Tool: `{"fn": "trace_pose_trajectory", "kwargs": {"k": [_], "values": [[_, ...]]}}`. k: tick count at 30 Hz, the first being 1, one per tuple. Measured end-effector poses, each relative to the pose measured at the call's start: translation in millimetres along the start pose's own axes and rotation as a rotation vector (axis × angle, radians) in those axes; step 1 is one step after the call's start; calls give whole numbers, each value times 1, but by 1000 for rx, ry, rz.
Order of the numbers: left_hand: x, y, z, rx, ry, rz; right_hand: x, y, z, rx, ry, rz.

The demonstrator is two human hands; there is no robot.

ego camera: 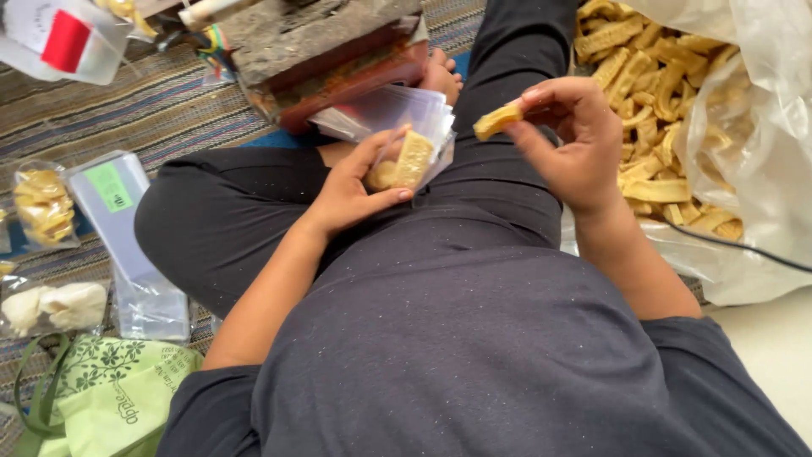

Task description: Manually packaging individual fried pastry pieces into small plastic bags from a large pile.

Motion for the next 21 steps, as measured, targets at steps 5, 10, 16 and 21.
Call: {"fn": "trace_pose_trajectory", "kwargs": {"k": [5,10,16,21], "values": [[2,-2,14,-10,47,22,-39,53,-71,531,-464,-196],[7,-15,32,72,64,49,-45,85,-73,520,-485,-521],[4,-34,74,125,78,73,-56,63,-74,92,-177,-338],[-3,-32,76,83,245,156,-51,74,-52,-149,-103,-220]]}}
Point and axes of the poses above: each hand's wrist, its own x-axis away from the middle knuckle, its own y-axis out of the palm, z = x × y, the point moved 3 cm from there along -x, towards the middle knuckle, and after that the axes turned 11 degrees about z, right-handed, at the moved point
